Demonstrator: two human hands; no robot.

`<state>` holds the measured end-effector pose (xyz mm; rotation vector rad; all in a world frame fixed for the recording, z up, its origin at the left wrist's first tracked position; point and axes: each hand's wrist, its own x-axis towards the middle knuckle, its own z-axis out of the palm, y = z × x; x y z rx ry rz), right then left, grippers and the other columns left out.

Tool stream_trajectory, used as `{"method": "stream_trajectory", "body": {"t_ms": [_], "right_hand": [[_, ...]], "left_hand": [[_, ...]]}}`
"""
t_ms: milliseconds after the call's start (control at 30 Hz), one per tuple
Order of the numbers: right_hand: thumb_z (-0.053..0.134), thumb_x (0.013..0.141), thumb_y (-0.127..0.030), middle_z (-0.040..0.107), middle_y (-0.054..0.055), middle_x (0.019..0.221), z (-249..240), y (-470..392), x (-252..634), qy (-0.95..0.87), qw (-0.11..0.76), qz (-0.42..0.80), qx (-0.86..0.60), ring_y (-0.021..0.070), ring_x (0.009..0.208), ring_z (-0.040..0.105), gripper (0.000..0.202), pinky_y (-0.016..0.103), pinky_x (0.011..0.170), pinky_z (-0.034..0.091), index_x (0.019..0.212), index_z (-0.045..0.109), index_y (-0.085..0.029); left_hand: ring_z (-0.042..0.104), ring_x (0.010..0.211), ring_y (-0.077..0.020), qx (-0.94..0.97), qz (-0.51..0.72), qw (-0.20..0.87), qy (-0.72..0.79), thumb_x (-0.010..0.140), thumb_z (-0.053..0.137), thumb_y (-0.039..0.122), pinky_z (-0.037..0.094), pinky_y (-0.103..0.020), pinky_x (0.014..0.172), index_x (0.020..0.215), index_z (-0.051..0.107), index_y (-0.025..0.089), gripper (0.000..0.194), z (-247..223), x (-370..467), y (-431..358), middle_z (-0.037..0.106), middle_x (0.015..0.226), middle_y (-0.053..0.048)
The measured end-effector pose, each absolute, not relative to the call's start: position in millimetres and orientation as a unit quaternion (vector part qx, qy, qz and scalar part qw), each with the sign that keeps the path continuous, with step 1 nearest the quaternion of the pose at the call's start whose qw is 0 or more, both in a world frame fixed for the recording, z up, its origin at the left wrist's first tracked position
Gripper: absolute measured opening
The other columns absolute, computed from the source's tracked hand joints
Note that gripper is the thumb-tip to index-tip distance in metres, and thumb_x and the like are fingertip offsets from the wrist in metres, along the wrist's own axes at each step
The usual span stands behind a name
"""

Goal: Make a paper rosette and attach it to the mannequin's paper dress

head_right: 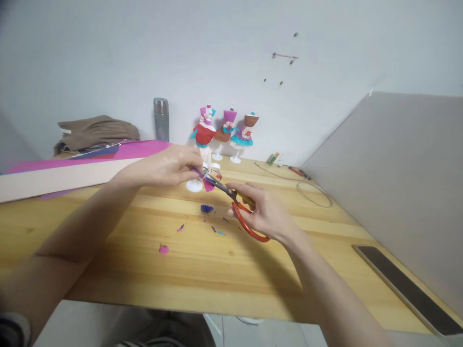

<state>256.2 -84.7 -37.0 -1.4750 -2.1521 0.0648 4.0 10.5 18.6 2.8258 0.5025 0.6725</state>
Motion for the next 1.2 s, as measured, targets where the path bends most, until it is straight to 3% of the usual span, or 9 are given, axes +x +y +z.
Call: {"method": "stream_trajectory", "body": {"t_ms": [300,667,867,1033,1200], "right_hand": [[0.069,0.080,-0.045,0.070,0.005,0.083,-35,-85,250,-0.795,0.265,0.037,-0.544,0.0130,0.054,0.052,0.049,0.028,0.054,0.043,0.123,0.071,-0.023],[0.071,0.076,-0.057,0.073,0.006,0.081,-40,-84,250,-0.769,0.290,0.117,-0.558,0.0202,0.067,0.063,0.053,0.030,0.058,0.049,0.112,0.077,-0.018],[0.070,0.077,-0.058,0.060,-0.001,0.061,-41,-86,246,-0.760,0.307,0.145,-0.555,0.0134,0.052,0.049,0.048,0.026,0.048,0.038,0.104,0.078,-0.019],[0.064,0.081,-0.052,0.046,-0.004,0.057,-39,-88,244,-0.775,0.272,0.155,-0.549,0.0110,0.051,0.038,0.040,0.025,0.049,0.033,0.098,0.072,-0.017],[0.061,0.080,-0.058,0.052,-0.002,0.064,-37,-87,246,-0.797,0.240,0.144,-0.536,0.0133,0.057,0.045,0.047,0.026,0.055,0.038,0.102,0.068,-0.017]], "left_hand": [[0.055,0.074,-0.0156,0.955,0.207,0.127,0.170,0.084,0.053,0.016,0.041,-0.026,0.071,0.079,0.071,0.017,0.018,18,5,12,0.065,0.075,-0.003],[0.054,0.072,-0.0144,0.950,0.221,0.139,0.170,0.083,0.055,0.016,0.040,-0.025,0.071,0.076,0.067,0.016,0.014,20,3,10,0.063,0.074,-0.002],[0.056,0.074,-0.0150,0.952,0.222,0.138,0.157,0.084,0.054,0.017,0.041,-0.026,0.072,0.078,0.067,0.017,0.014,19,3,12,0.065,0.078,-0.003],[0.056,0.075,-0.0154,0.952,0.227,0.141,0.152,0.085,0.055,0.018,0.042,-0.027,0.072,0.078,0.068,0.017,0.015,18,2,14,0.066,0.079,-0.004],[0.057,0.074,-0.0148,0.953,0.218,0.152,0.146,0.084,0.055,0.018,0.042,-0.026,0.072,0.077,0.068,0.017,0.015,20,1,13,0.066,0.078,-0.004]]}}
